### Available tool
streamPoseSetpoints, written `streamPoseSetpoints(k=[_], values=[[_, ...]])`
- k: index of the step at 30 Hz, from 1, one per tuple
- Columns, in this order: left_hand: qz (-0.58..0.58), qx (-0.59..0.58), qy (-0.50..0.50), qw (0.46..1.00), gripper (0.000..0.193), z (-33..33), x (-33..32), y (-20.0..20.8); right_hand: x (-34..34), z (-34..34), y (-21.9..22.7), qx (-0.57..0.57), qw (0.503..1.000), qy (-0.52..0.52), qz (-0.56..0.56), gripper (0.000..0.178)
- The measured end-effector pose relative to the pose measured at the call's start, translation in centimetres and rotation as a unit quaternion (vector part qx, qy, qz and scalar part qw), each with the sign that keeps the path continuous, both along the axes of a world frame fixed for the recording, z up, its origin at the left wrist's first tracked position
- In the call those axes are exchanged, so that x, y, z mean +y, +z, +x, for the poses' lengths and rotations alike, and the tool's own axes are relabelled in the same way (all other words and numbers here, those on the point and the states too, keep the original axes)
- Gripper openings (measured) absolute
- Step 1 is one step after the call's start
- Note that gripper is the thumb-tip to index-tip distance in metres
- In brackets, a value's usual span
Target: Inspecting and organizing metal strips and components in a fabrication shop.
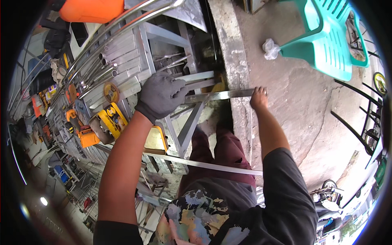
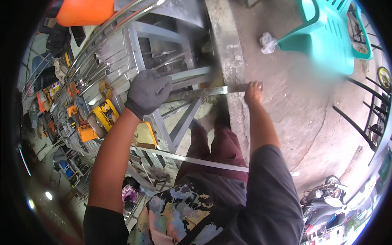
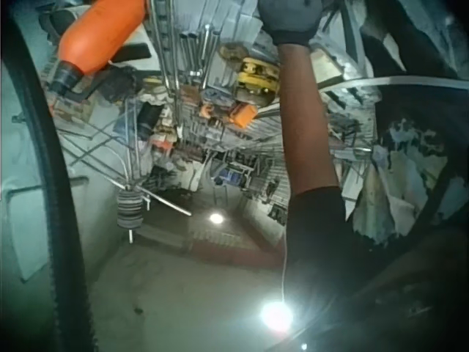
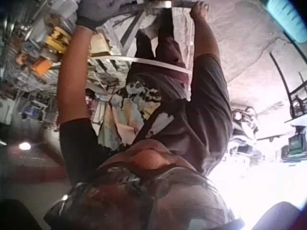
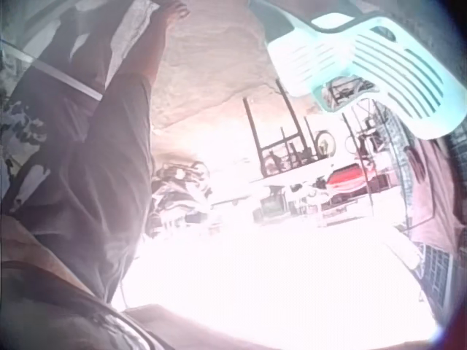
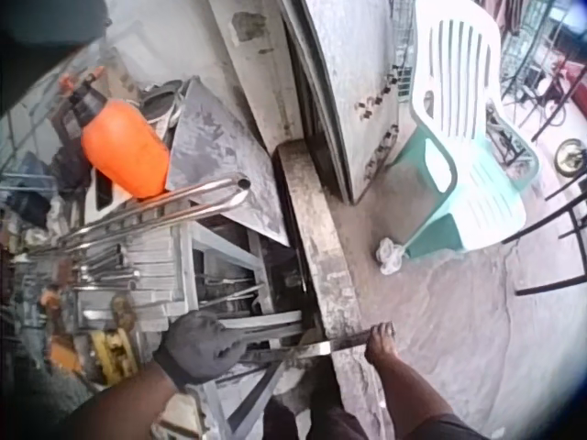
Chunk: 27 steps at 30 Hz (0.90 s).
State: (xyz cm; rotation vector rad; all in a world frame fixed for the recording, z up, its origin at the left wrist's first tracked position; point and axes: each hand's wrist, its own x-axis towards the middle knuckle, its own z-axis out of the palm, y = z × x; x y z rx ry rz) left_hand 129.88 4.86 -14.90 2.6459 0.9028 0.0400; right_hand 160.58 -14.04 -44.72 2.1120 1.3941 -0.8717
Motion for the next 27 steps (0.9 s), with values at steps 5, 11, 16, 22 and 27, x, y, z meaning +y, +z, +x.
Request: streamPoseSetpoints(k=[5,11,16,22,27], values=[[0.005,-0.010,-0.029,1.000,0.009,1.1,0.7,-1.1,-0.5,3.1,-3.8,0.007,0.995,0.099,0.028,0.055],[-0.020,-0.008,-0.010,1.000,0.006,1.0,0.6,-1.3,-2.2,2.3,-7.7,-0.035,0.986,0.163,0.015,0.041],[-0.031,0.036,0.005,0.999,0.009,0.1,0.4,-0.9,-2.8,1.7,-5.7,0.074,0.966,0.216,-0.121,0.022],[-0.013,0.000,0.001,1.000,0.011,0.5,0.7,-1.0,-4.1,2.9,-4.3,0.083,0.959,0.269,0.037,0.018],[0.006,0.012,-0.020,1.000,0.011,0.2,0.7,-1.5,-0.7,2.8,-1.7,0.078,0.952,0.286,0.079,0.024]])
